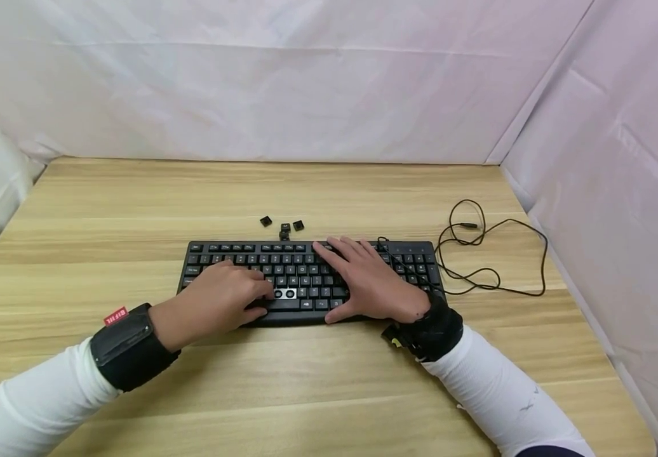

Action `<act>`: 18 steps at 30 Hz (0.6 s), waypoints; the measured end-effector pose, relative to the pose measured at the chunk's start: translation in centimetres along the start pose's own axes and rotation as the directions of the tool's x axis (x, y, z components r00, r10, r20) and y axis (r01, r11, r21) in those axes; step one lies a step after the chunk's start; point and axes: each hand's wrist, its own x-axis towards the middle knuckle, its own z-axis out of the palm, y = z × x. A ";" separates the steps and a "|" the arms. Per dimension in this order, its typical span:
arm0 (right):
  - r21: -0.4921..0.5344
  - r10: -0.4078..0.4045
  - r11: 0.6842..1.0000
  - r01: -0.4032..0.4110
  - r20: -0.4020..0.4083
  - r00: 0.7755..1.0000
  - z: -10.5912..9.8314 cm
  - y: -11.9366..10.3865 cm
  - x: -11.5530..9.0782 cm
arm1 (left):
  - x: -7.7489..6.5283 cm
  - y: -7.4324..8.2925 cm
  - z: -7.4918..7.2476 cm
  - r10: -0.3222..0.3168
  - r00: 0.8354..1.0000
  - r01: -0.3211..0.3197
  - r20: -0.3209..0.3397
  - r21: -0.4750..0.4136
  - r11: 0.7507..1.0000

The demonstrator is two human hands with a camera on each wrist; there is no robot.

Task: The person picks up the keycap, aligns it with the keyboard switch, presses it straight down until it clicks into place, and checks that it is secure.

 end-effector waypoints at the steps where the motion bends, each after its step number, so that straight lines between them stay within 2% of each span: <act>1: 0.002 -0.003 1.000 0.003 -0.003 1.000 0.0 0.0 0.0 | 0.0 0.0 0.0 -0.002 1.000 0.002 0.000 0.002 1.000; 8: 0.006 -0.024 1.000 0.024 -0.019 1.000 -0.1 0.1 0.0 | -0.2 -0.1 -0.2 -0.016 1.000 0.016 0.010 0.002 1.000; 18: 0.006 -0.029 1.000 0.029 -0.005 1.000 -0.2 0.1 0.0 | -0.5 0.1 -0.4 -0.007 1.000 0.007 -0.009 0.028 1.000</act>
